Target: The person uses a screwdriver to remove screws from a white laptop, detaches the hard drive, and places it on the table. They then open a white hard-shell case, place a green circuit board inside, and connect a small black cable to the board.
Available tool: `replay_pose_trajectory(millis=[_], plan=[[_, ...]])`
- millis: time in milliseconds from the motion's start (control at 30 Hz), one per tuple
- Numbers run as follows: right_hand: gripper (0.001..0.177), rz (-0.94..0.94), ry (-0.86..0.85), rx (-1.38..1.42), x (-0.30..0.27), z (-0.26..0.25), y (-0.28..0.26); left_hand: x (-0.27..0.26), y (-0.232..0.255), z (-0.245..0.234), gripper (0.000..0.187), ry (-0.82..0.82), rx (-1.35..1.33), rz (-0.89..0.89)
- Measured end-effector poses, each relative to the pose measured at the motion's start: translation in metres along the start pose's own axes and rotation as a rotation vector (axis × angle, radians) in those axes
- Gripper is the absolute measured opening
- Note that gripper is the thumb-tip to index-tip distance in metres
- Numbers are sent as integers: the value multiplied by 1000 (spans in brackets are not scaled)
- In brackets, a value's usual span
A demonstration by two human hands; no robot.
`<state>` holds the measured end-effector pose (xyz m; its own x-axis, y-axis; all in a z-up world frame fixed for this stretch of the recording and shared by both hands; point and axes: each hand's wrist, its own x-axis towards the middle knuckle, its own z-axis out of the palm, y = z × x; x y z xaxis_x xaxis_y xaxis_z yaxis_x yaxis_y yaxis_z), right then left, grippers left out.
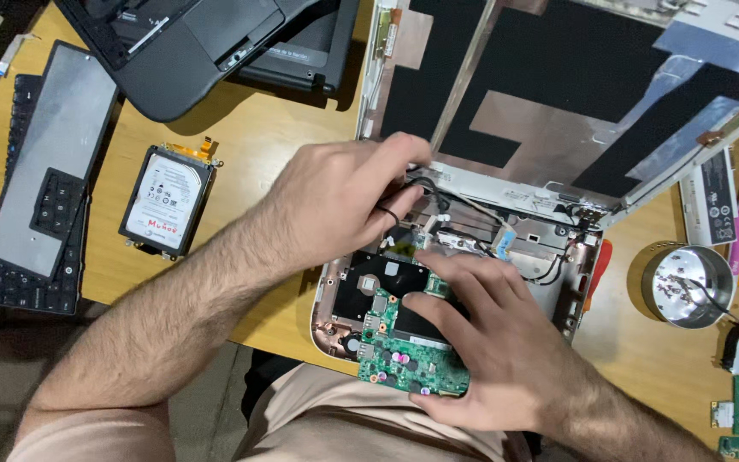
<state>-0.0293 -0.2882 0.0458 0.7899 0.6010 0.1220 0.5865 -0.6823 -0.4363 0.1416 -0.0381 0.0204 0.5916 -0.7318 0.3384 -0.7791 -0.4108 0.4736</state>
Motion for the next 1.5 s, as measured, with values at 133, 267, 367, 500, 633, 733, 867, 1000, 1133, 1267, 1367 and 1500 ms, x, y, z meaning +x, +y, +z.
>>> replay_pose_trajectory(millis=[133, 267, 367, 500, 633, 733, 867, 1000, 1133, 1267, 1367, 1500], plan=[[109, 16, -10, -19, -1, 17, 2, -5, 3, 1, 48, 3, -53, -67], [111, 33, -21, -97, -3, 26, 4, -8, -2, 2, 15, 90, -79, 36], [108, 13, -6, -84, -3, 24, 5, -9, -4, 5, 14, 93, -105, 11], [94, -84, 143, -59, 3, 5, 5, -10, -2, 7, 17, 59, -125, -34], [24, 16, 173, -190, -24, -13, 31, -10, 1, 8, 16, 56, -138, -47], [13, 217, 150, -279, -26, -14, 38, -9, 3, 9, 15, 66, -140, -59], [34, 300, 153, -409, -29, -3, 42, -8, 8, 10, 11, 66, -61, -58], [23, 385, 141, -411, -18, -7, 36, -8, 13, 7, 12, 128, 151, 60], [23, 427, 140, -436, -21, -5, 40, 0, 10, 4, 17, 204, 146, 203], [16, 326, 256, -306, -22, -7, 42, -4, 8, 14, 26, 95, 34, 169], [16, 368, 220, -347, -17, -5, 41, -5, 10, 18, 36, 19, -69, 89], [14, 365, 212, -395, -10, -3, 41, -4, 17, 16, 39, -36, -203, 35]])
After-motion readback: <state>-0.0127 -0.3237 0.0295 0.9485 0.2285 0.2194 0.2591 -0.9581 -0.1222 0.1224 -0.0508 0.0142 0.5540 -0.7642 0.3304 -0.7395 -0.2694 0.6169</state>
